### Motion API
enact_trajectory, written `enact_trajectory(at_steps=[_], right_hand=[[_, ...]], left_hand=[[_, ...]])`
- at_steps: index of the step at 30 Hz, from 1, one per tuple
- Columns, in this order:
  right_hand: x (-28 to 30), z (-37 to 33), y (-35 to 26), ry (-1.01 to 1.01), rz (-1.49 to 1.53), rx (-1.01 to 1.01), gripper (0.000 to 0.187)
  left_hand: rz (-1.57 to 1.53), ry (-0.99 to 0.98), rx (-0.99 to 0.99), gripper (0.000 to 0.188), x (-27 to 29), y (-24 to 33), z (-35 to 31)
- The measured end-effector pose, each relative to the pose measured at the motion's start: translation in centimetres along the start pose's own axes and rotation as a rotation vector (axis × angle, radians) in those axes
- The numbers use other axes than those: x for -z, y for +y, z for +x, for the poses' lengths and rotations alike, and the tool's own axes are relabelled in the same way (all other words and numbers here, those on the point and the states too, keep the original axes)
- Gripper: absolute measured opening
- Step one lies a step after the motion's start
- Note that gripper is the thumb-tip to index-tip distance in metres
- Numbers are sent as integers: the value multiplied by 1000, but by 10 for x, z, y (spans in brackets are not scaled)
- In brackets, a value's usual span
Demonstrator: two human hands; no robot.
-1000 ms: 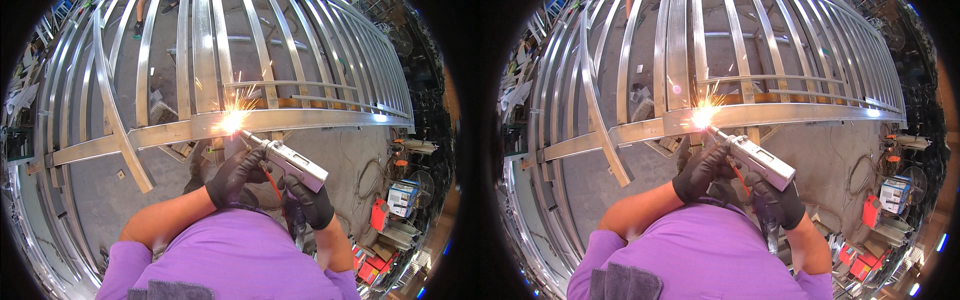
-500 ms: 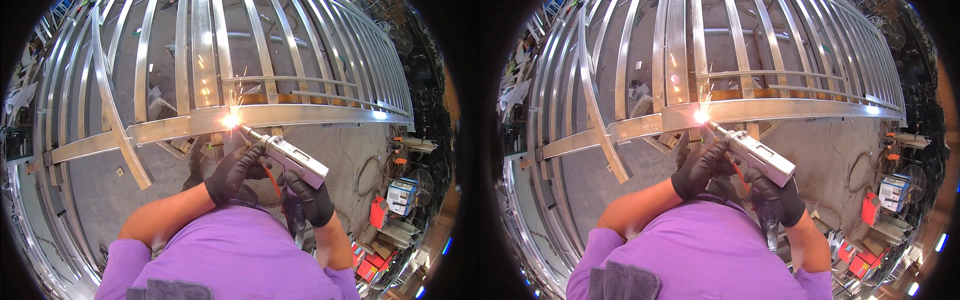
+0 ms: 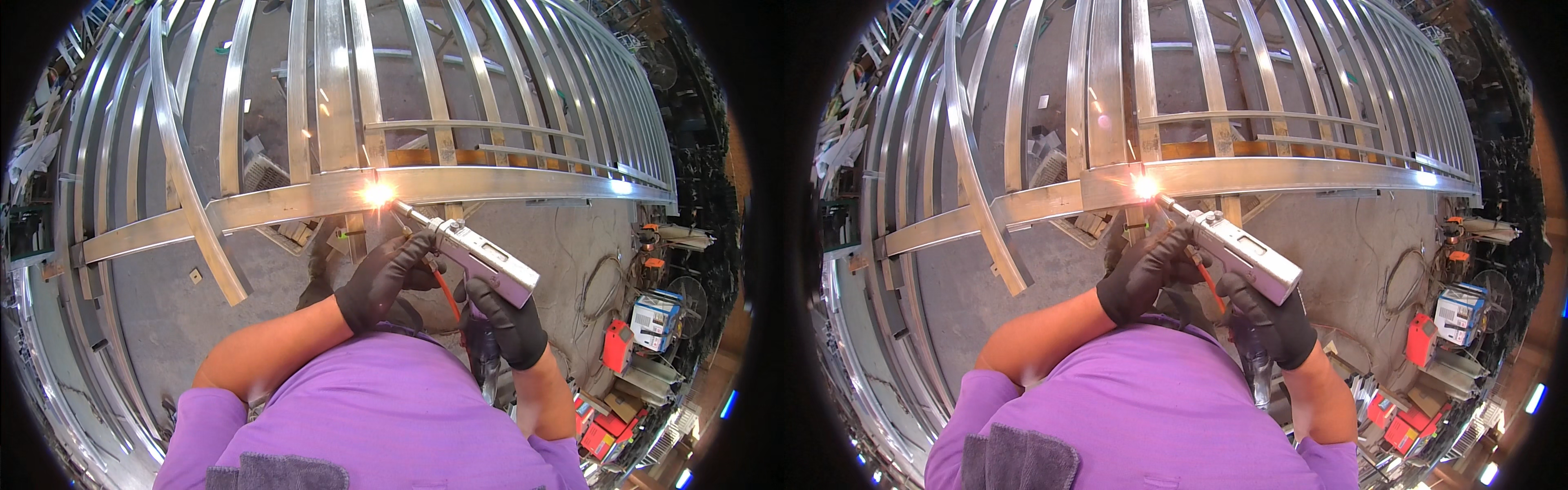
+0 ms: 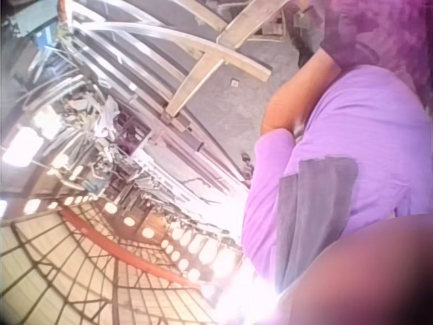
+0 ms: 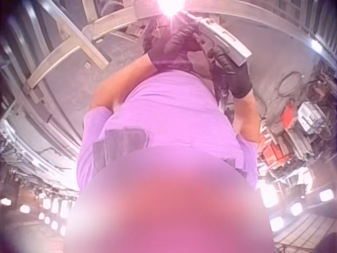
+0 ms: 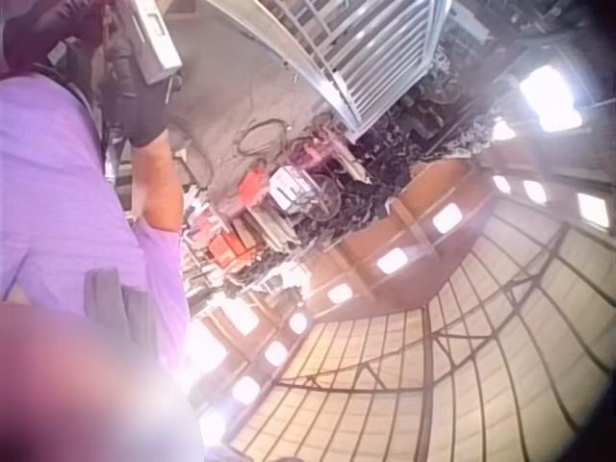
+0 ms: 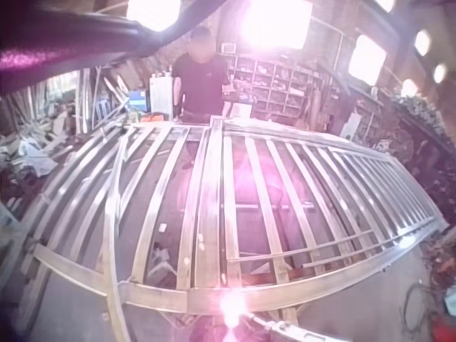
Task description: The person welds metal bars onto a curved metal frame using a handheld welding torch. They position the bars, weld them in place, and move along the structure to complete multiple joints.
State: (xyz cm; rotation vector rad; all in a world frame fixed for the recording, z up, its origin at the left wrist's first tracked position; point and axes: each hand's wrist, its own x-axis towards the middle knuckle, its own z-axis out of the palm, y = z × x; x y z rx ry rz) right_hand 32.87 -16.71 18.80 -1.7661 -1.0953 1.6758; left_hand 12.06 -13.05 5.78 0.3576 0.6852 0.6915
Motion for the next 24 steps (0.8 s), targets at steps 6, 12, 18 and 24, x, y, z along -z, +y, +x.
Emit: enact_trajectory(at_steps=[6, 12, 18, 24], right_hand=[[1, -1, 0, -16, -7, -11, 25], [0, 0, 0, -15, 11, -13, 24], [-3, 1, 4, 30, 91, 1, 30], [-2, 0, 3, 19, 85, -18, 31]], left_hand=[[60, -8, -23, 49, 0, 0, -2], [79, 9, -17, 50, -2, 5, -4], [67, -8, -11, 50, 1, 2, -3], [115, -26, -34, 52, 2, 3, -5]])
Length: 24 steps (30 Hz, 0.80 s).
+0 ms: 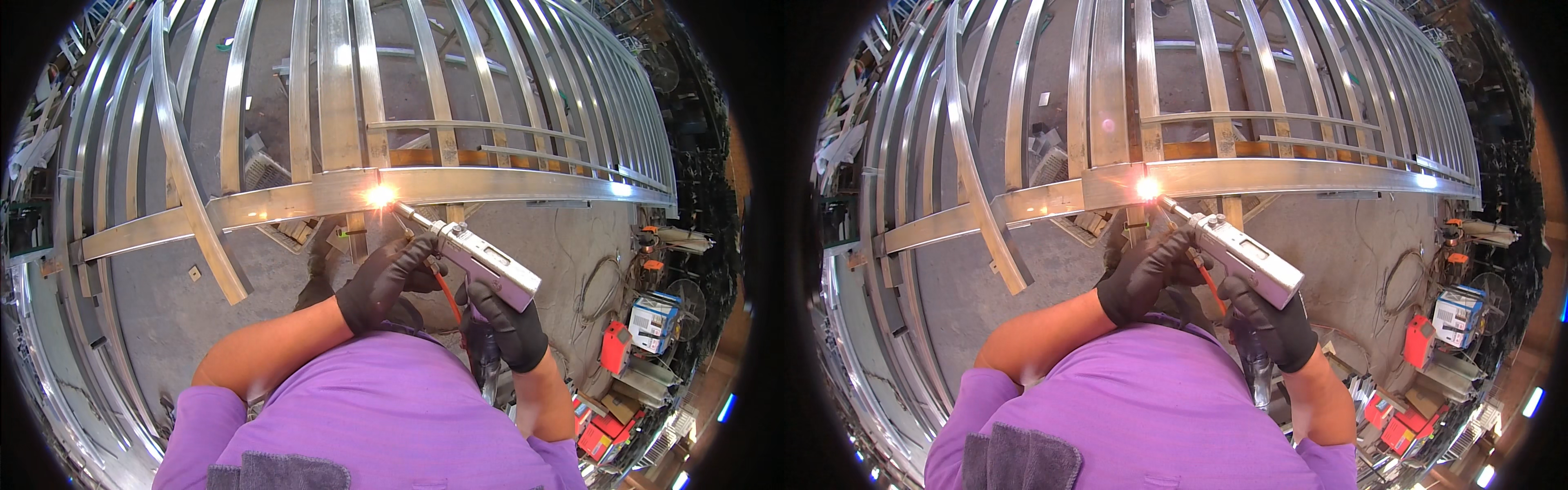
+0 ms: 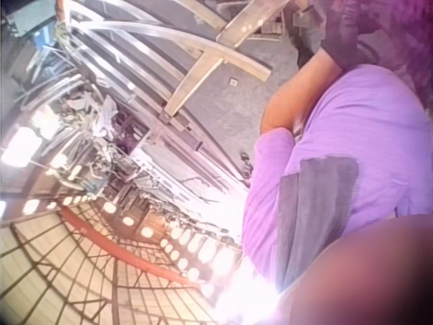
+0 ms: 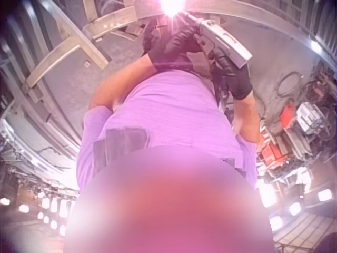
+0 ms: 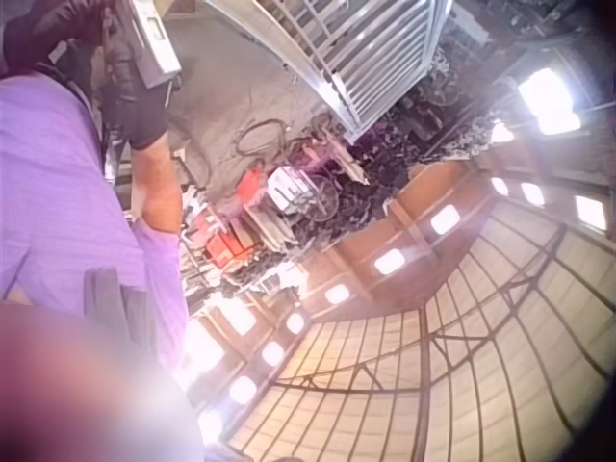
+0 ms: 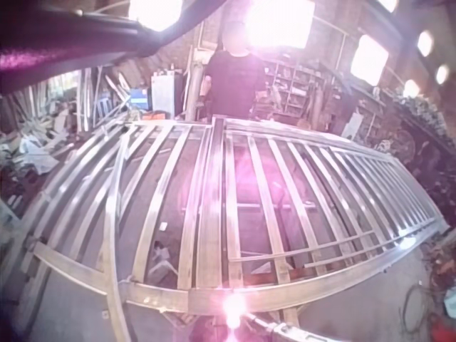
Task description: The person welds metal bars onto a curved metal frame using a handheld welding torch. They position the bars, weld them in place, and move along the structure to complete multiple joints.
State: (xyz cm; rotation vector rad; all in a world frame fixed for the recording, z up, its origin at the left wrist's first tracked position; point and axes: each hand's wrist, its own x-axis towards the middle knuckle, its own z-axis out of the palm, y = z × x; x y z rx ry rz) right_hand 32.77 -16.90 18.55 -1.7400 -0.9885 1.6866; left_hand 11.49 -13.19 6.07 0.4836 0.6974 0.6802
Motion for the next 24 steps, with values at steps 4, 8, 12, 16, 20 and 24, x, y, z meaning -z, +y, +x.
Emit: enact_trajectory(at_steps=[4, 8, 12, 16, 20, 24], right_hand=[[3, -1, 1, -5, -39, 1, 31], [0, -3, -5, -5, -87, 4, 21], [0, -3, -5, -2, -84, 3, 20], [0, -3, -2, -6, -62, -10, 20], [1, -4, -2, -16, -61, -5, 21], [2, -3, 0, -23, -56, -3, 22]], left_hand=[[-1, -3, 7, 53, 3, -4, 2], [-26, 10, 2, 52, 2, -8, 3], [-50, 13, 5, 52, 1, -8, 4], [-57, 7, -2, 51, 1, -8, 3], [-56, 3, -9, 51, 2, -10, 4], [-49, 4, 5, 51, 2, -7, 3]])
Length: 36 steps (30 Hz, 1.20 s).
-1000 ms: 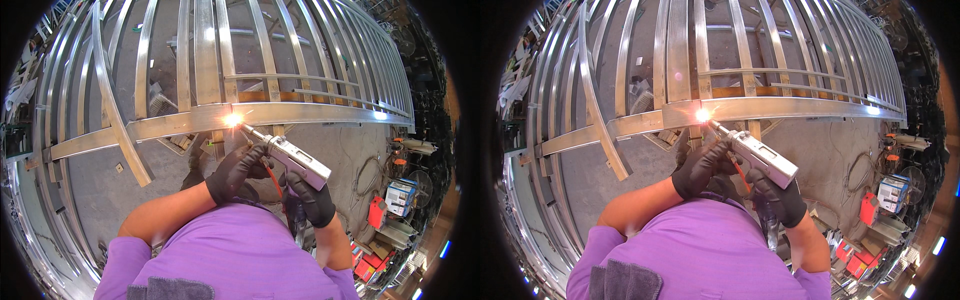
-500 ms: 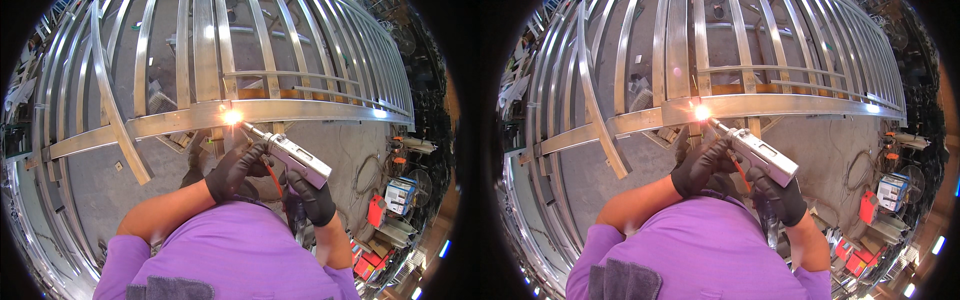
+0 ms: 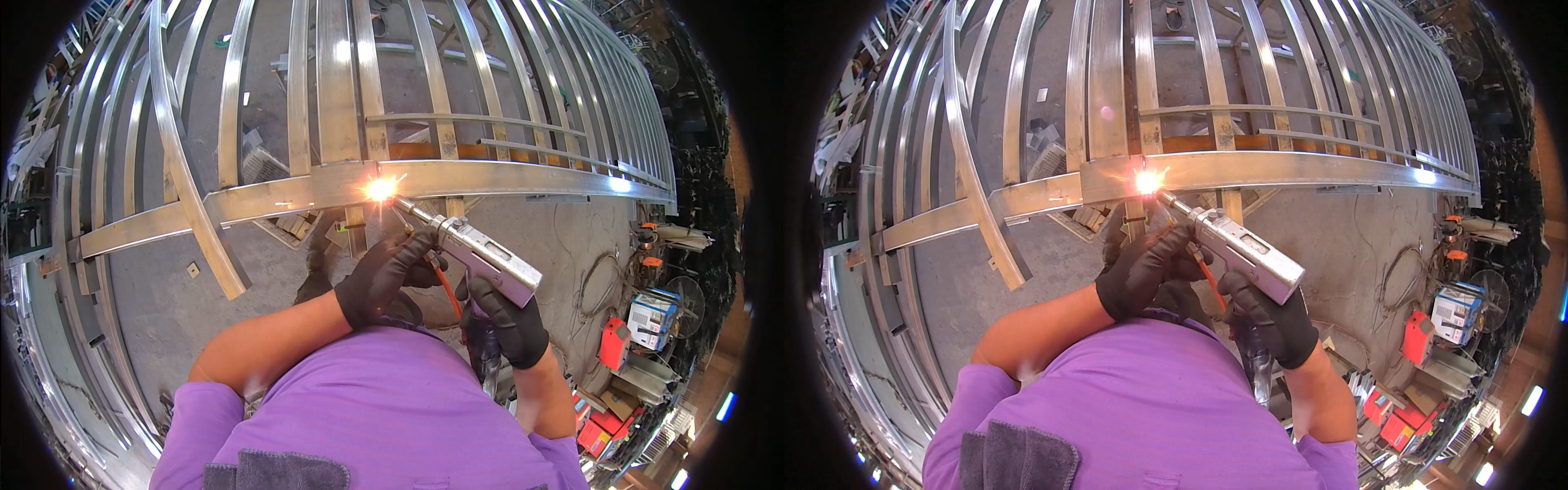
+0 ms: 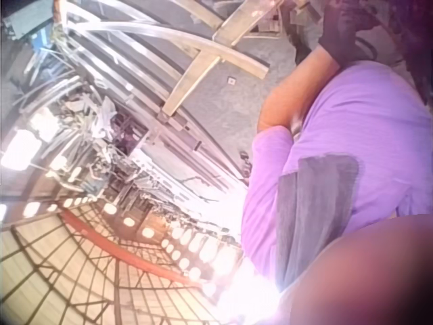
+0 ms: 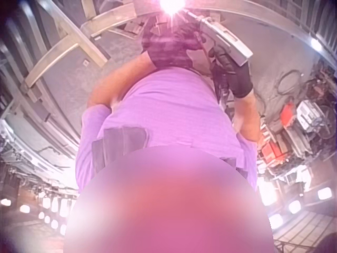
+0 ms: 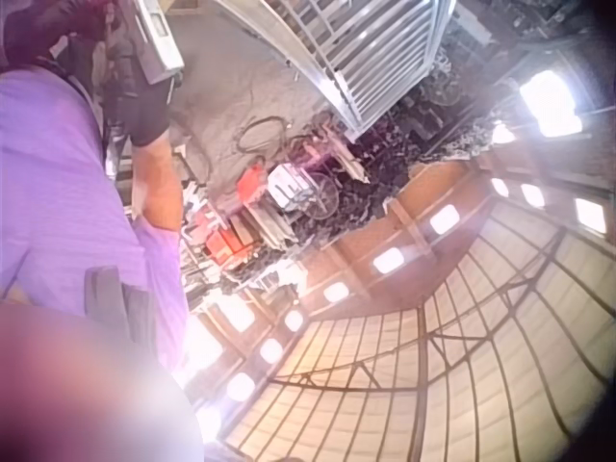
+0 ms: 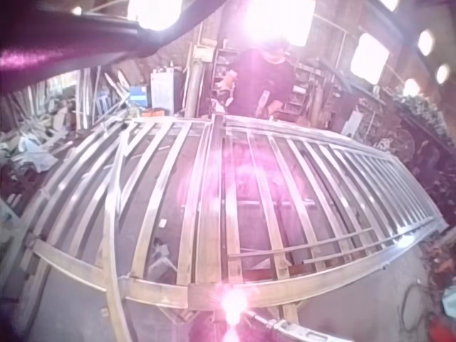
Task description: The person welds metal bars onto a curved metal frame using a handheld welding torch. They position the bars, weld them in place, and move along the structure to complete multiple joints.
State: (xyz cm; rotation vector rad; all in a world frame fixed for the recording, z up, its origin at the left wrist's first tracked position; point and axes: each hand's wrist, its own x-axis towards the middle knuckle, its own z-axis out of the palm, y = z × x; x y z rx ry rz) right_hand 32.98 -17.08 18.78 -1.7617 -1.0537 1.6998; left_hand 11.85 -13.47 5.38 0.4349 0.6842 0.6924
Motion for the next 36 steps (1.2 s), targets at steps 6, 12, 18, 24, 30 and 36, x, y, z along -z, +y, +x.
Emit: enact_trajectory(at_steps=[6, 12, 18, 24, 30, 36], right_hand=[[0, 2, 8, 26, 56, 35, 30], [-4, 2, 8, 33, 96, 21, 29], [0, 0, 3, 12, 61, 3, 28], [-2, 1, 6, 19, 89, 4, 23], [-2, 1, 4, 14, 65, 43, 21], [-4, 2, 4, 11, 51, 16, 25]], left_hand=[[-11, -10, 4, 50, 0, -1, 1], [-21, 6, 1, 49, 0, -2, 0], [12, -42, 15, 51, 2, -2, 1], [-5, -26, 15, 52, 2, -3, 0], [-6, -75, -6, 50, 7, -10, 5], [76, -78, 23, 52, 7, -5, 0]])
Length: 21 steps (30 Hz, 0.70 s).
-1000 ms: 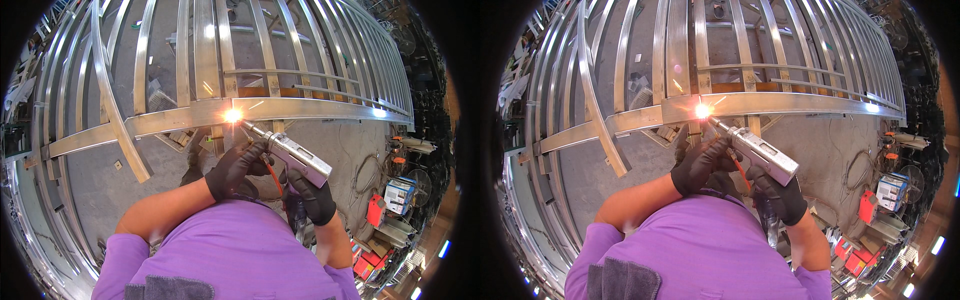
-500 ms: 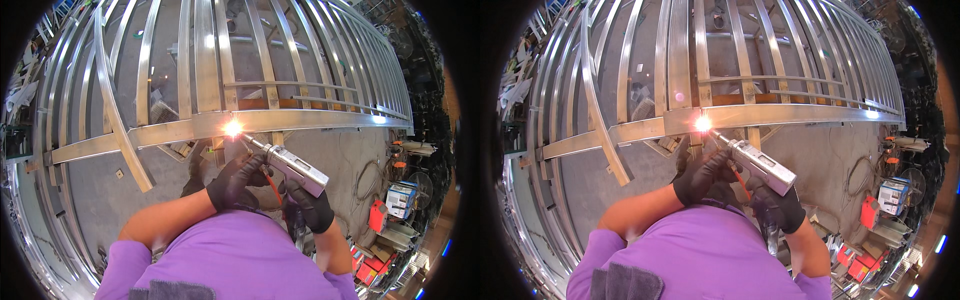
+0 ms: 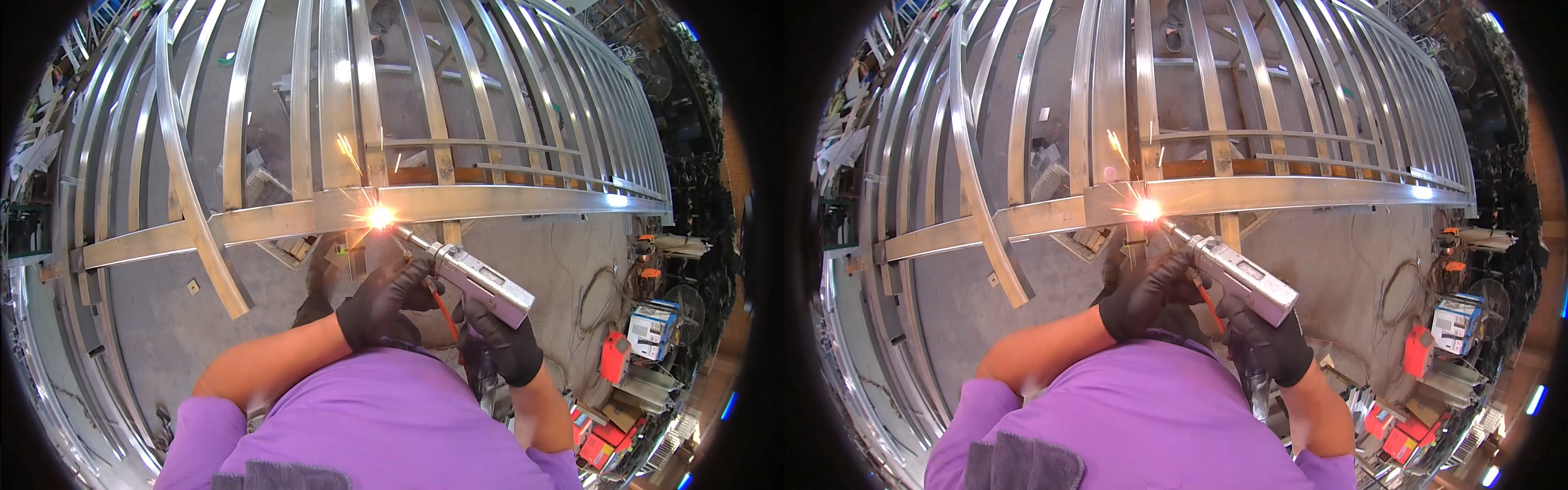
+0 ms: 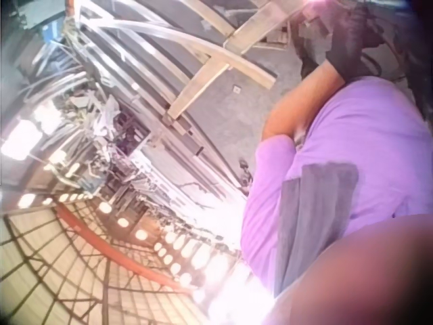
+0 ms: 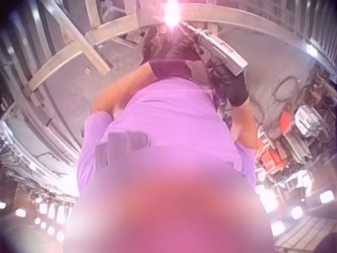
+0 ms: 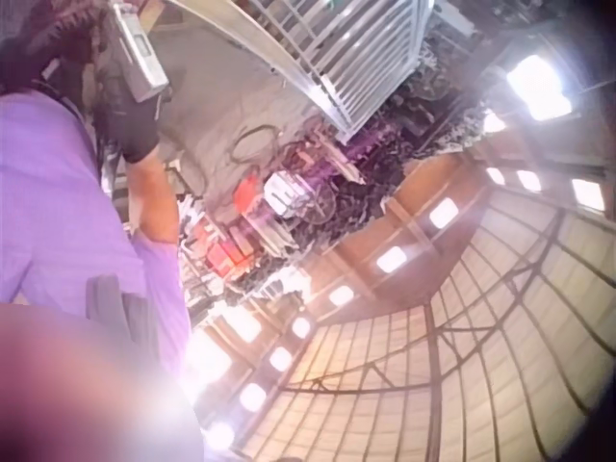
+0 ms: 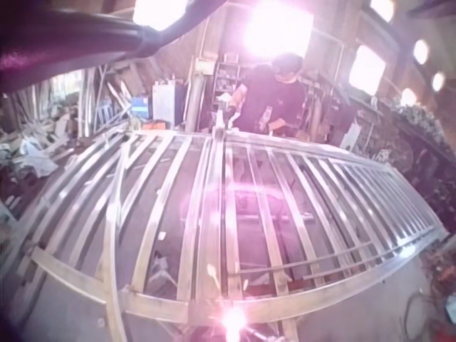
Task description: The person welds metal bars onto a curved metal frame using a handheld welding torch. They position the bars, weld them in place, and move along the structure to complete multiple joints.
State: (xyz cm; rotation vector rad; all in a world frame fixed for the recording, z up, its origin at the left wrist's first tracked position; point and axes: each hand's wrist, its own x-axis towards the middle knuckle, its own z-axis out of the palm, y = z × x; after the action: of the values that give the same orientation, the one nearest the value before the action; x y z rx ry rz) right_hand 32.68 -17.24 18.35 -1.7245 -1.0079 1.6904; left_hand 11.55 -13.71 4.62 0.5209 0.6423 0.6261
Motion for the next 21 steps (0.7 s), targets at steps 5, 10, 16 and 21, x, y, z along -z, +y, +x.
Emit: enact_trajectory(at_steps=[5, 10, 16, 21], right_hand=[[2, -2, -1, -10, 4, -35, 32], [6, -2, 3, -4, -12, -2, 30], [7, 0, 9, -2, 21, -5, 29], [4, 0, 8, 13, 18, -15, 27]], left_hand=[[45, -29, -5, 53, 2, 3, -2], [31, 14, 29, 54, -8, 14, -6], [51, 44, 44, 62, -12, 16, -8], [25, 41, 29, 60, -7, 7, -4]])
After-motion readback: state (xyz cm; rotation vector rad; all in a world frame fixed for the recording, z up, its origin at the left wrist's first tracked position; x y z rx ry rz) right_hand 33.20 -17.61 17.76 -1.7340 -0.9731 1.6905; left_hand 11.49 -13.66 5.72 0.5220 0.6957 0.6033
